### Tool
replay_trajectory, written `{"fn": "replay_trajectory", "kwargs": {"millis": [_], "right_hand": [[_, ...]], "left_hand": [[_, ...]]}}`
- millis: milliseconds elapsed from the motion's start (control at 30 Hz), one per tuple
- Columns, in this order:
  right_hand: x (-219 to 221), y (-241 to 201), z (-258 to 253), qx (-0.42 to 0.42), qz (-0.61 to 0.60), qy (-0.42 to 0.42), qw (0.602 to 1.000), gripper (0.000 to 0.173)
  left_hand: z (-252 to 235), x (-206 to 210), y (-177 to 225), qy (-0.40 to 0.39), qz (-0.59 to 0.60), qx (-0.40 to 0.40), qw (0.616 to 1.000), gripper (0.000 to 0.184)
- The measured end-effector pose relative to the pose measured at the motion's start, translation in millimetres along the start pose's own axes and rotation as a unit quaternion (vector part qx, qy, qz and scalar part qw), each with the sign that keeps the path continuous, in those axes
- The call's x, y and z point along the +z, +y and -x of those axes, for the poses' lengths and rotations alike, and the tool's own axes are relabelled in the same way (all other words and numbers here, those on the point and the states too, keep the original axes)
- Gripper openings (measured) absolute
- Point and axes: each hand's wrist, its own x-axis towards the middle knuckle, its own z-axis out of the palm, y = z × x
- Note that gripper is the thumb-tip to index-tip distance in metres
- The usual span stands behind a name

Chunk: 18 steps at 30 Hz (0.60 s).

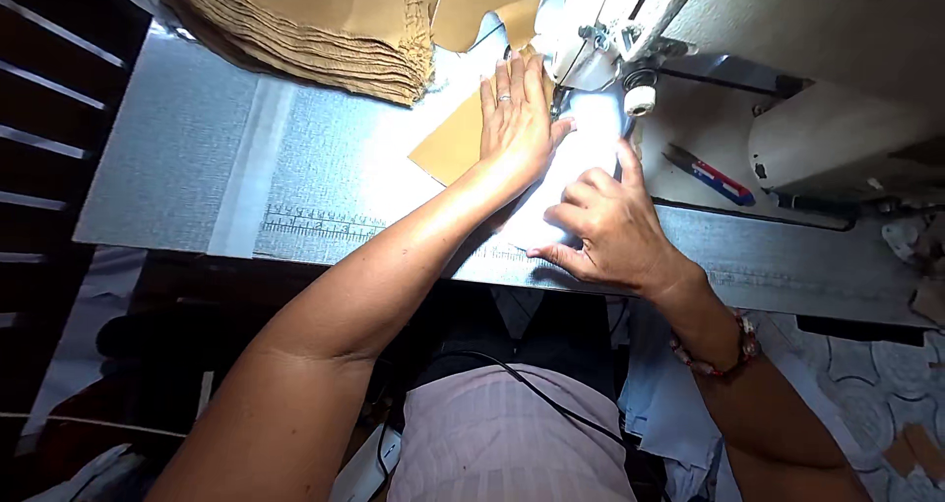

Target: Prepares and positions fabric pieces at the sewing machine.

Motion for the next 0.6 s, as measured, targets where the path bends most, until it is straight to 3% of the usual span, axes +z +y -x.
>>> {"fn": "replay_trajectory", "kwargs": {"millis": [133, 300, 467, 600], "right_hand": [[8.3, -1.4, 8.7, 0.022, 0.026, 0.020, 0.999, 0.060], [11.2, -14.4, 24.4, 0.049, 0.014, 0.036, 0.998, 0.048], [24.5, -32.3, 31.2, 0.088, 0.002, 0.060, 0.994, 0.029], [26.4, -34.9, 31.0, 0.109, -0.014, 0.077, 0.991, 0.025]], "left_hand": [[-0.6, 2.6, 2.5, -0.026, -0.034, -0.001, 0.999, 0.080], [30.7, -4.9, -19.7, -0.090, -0.043, 0.126, 0.987, 0.055], [78.6, -18.4, -56.4, -0.018, 0.013, 0.286, 0.958, 0.037], [100.5, -18.4, -67.2, 0.027, 0.015, 0.327, 0.945, 0.034]]}}
